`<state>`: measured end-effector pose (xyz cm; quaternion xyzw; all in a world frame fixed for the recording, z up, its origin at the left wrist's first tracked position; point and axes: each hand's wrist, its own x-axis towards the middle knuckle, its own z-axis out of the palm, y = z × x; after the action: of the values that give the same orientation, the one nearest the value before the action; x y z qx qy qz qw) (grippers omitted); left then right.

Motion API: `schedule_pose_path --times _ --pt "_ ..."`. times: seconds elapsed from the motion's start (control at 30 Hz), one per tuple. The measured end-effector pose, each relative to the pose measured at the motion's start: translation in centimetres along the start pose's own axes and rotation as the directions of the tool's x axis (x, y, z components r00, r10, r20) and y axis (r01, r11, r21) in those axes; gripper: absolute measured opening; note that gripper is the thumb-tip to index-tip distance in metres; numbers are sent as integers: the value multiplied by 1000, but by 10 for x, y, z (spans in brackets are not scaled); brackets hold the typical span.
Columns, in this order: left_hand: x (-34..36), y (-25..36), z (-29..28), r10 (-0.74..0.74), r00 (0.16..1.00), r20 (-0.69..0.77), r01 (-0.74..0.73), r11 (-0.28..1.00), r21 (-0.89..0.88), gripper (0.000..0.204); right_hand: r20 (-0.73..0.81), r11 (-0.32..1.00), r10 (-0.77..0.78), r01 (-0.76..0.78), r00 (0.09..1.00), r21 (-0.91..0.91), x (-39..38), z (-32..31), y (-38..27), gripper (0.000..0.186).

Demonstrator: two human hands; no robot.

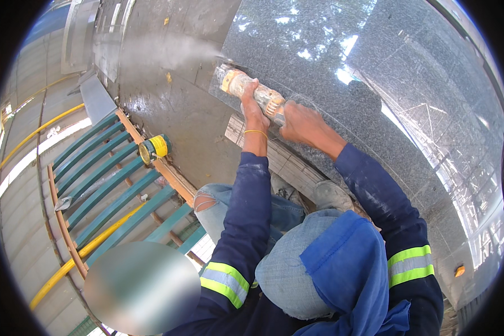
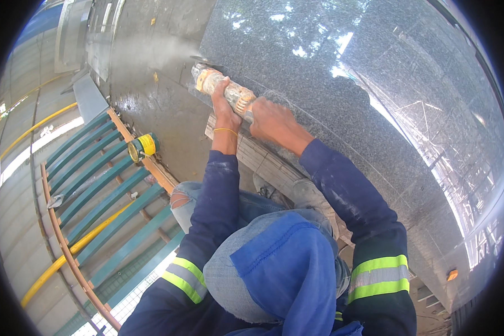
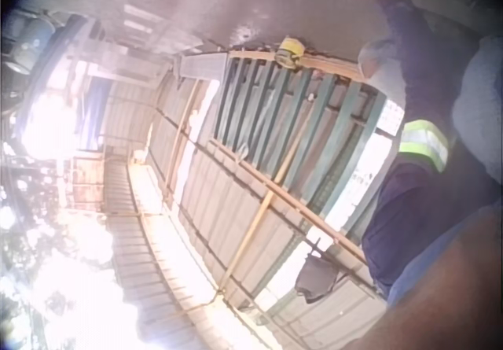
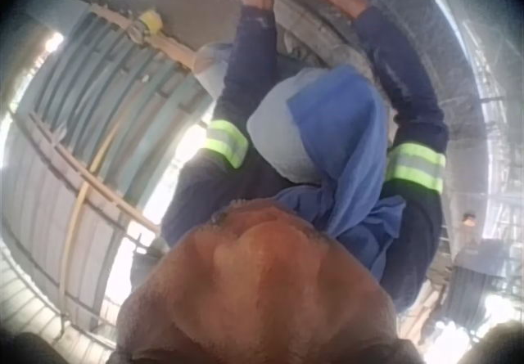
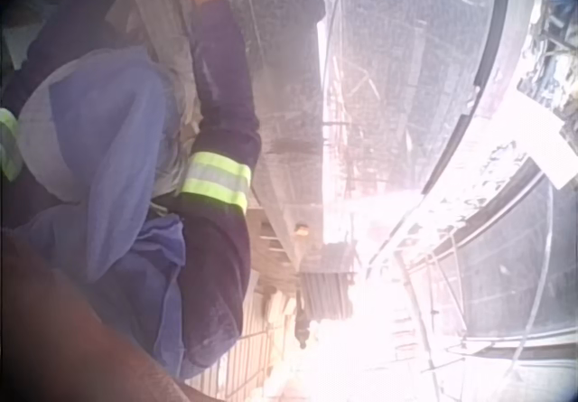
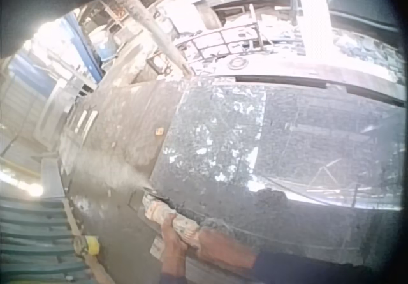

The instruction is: The person uses a handheld power tool to cut a large stone slab resting on wooden supports. The person moves the tool along the slab's surface, generating dust as the cut progresses.

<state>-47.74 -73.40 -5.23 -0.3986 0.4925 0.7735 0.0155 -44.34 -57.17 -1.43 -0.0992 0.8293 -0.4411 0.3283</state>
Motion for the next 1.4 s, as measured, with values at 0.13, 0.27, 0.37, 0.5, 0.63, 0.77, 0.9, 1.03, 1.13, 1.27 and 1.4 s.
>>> schedule_pose_path --times 0.13,0.27,0.37,0.5,0.63,0.77,0.9,1.03,1.13,1.27,1.4 --pt "6 2 -2 -36 999 1 36 999 8 27 -36 999 -27 28 999 30 3 4 0 31" --pt "14 2 -8 -49 999 24 49 999 -7 29 -40 999 -33 34 999 25 5 8 0 32" --pt "0 3 3 -42 998 -36 42 999 15 30 13 1000 -3 3 1000 -10 5 1 0 35" --pt "-13 4 10 6 1000 -23 -6 1000 -2 30 30 1000 13 -12 999 -28 -5 -6 -5 36" --pt "-9 4 6 2 1000 -29 -2 1000 -1 29 5 1000 7 -6 1000 -9 -2 -1 -5 35" --pt "3 2 1 2 1000 -18 -2 1000 5 28 15 1000 10 -10 1000 3 4 1 -3 34" --pt "6 3 -1 -47 999 -2 47 999 4 27 -4 1000 -11 11 1000 -3 7 3 -3 32" --pt "0 2 5 -40 999 -38 40 999 3 29 23 1000 1 -1 1000 -27 7 5 0 32" --pt "-6 2 4 -16 1000 -18 15 1000 -16 31 46 1000 0 1 999 -29 -3 -7 -7 33" --pt "-8 1 7 -5 1000 -23 4 1000 -23 32 25 1000 14 -13 1000 -21 -4 -3 -3 32" --pt "4 2 -1 -6 1000 -11 6 1000 -13 33 37 1000 13 -13 999 -12 4 -2 -5 31"
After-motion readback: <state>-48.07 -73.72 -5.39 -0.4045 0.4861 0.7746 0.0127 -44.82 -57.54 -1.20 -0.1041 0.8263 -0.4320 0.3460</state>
